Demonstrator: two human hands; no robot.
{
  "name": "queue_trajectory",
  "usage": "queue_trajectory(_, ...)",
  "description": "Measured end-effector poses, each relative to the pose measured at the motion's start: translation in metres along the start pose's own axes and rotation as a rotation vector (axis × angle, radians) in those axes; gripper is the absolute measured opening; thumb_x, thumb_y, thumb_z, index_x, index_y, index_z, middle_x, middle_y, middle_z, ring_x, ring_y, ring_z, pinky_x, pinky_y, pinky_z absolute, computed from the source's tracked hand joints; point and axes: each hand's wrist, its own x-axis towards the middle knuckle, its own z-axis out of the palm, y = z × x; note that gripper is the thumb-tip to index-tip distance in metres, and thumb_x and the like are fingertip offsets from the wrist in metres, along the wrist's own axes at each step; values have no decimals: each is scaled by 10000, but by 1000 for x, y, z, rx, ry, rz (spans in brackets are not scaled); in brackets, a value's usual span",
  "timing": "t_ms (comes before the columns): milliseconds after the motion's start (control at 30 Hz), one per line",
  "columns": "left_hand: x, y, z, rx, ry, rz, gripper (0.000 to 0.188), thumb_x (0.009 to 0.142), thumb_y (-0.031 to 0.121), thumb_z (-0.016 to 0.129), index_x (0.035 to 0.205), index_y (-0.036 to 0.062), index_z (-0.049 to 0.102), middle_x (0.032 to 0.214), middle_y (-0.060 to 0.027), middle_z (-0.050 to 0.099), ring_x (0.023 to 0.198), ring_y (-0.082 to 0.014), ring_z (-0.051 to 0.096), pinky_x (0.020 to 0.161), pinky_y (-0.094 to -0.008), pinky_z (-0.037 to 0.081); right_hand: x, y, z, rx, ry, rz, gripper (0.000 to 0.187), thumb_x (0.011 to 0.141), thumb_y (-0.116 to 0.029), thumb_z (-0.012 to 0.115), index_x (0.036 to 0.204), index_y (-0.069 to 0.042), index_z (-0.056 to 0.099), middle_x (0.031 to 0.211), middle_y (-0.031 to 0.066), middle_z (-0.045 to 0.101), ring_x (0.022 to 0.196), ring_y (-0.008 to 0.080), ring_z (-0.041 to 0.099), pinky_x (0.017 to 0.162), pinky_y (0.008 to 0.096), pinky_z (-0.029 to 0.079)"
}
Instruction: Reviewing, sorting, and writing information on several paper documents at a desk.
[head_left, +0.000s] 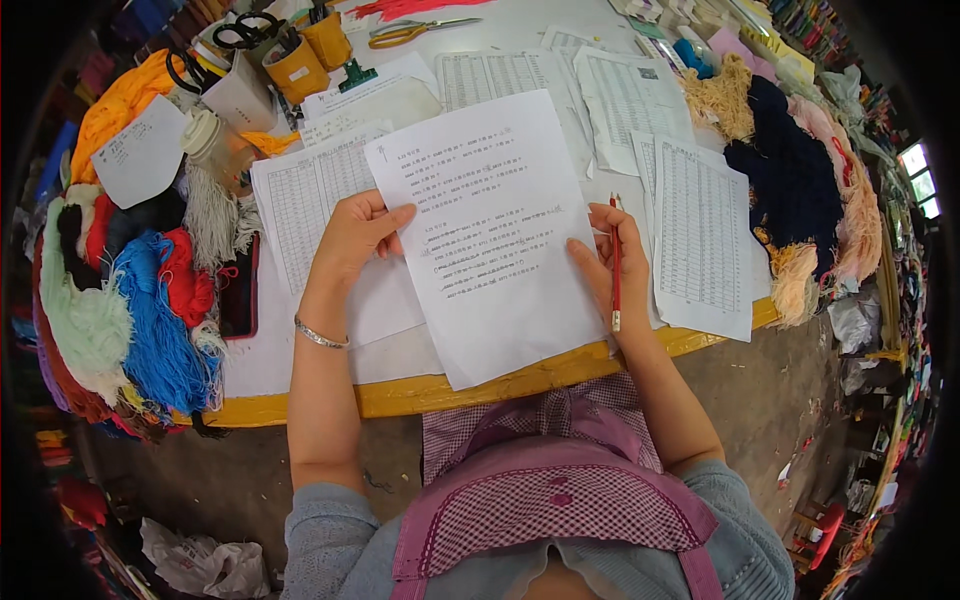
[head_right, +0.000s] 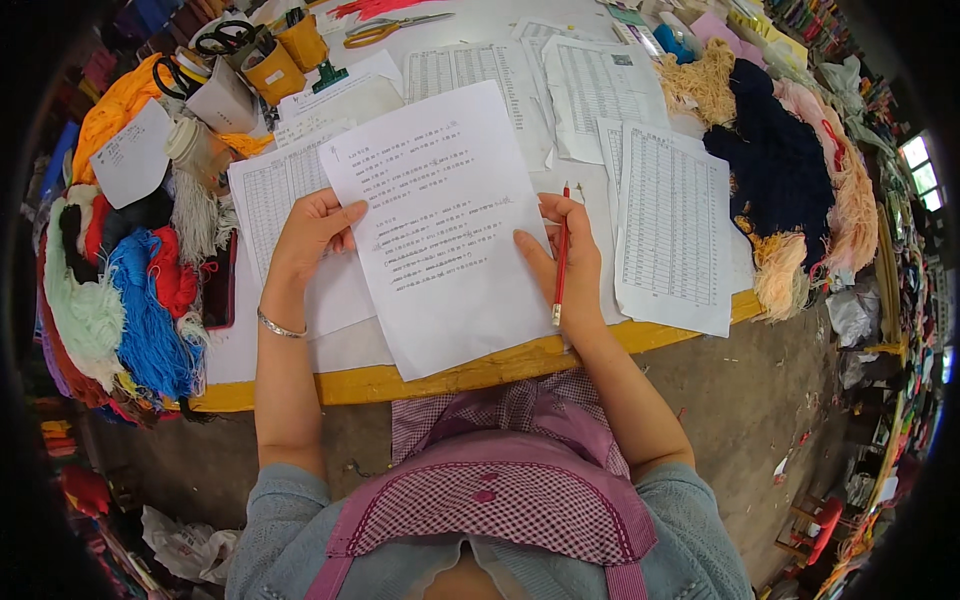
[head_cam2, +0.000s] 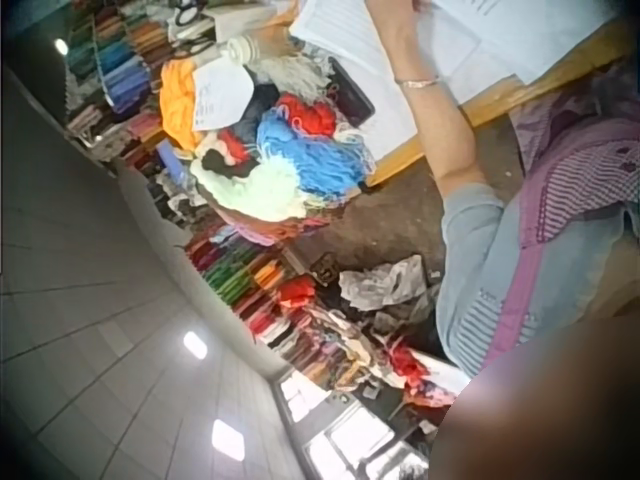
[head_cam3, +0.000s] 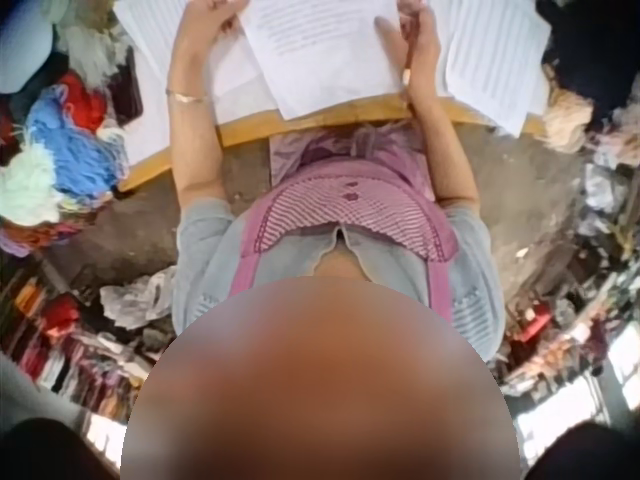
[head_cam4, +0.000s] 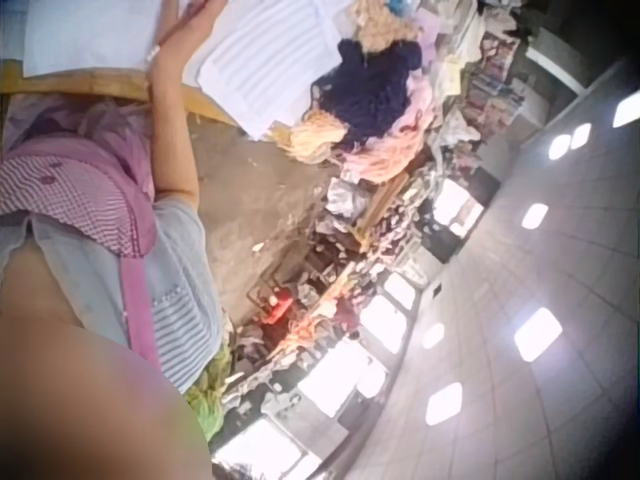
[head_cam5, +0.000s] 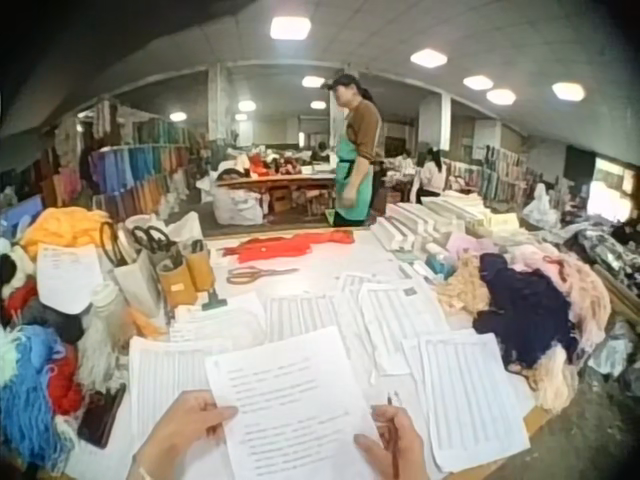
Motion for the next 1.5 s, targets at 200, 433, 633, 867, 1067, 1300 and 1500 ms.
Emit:
queue_trajectory(200,3,0,0,7,2,-6,136,869,162,720,877,29,696,695,-9,657,523,-63,545,481,-207,388,3,8,1,15,-4,-96,488,827,64,697,1270,-24,509,1116,49,548,984,102,559,893,218,452)
queue_trajectory(433,0,2,-1,14,2,17,148,881,171,707,883,24,694,718,-17,667,538,-66,559,484,-202,401,1,2,0,-31,9,-78,474,813,52,713,1237,-24,516,1124,95,573,1030,149,575,920,264,465)
queue_trajectory(633,-10,2,-28,231,335,199,184,882,129,680,1018,5,681,820,-48,697,649,-101,625,593,-232,495,12,8,-33,-161,122,-123,488,767,81,718,1210,-27,546,1103,47,576,994,143,557,912,258,447)
queue_trajectory(867,-48,-23,-101,723,877,223,453,792,179,769,1174,-15,622,1128,-186,661,945,-293,656,823,-363,523,37,-19,-60,-684,132,-489,423,828,-13,726,1208,-2,541,1127,139,613,1047,242,604,886,359,503)
queue_trajectory(1067,-28,-59,-108,343,763,120,600,784,179,785,1272,-69,539,1062,-150,677,893,-172,653,796,-291,521,80,-34,27,-307,-340,-457,339,856,-80,731,1151,-29,571,1039,108,638,933,230,621,843,326,513)
queue_trajectory(1300,-26,-61,-108,298,612,159,393,814,128,747,1121,-72,605,844,-81,699,712,-121,636,660,-256,512,80,-49,88,-395,-580,-454,327,874,-129,726,1146,-42,565,1047,102,642,947,226,626,845,322,515)
queue_trajectory(1500,-16,-39,-103,213,486,-93,191,857,65,710,995,-41,629,868,-59,694,726,-97,629,659,-220,491,70,-41,89,-433,-596,-488,382,856,-180,735,1154,-32,548,1055,153,634,962,304,631,826,378,518)
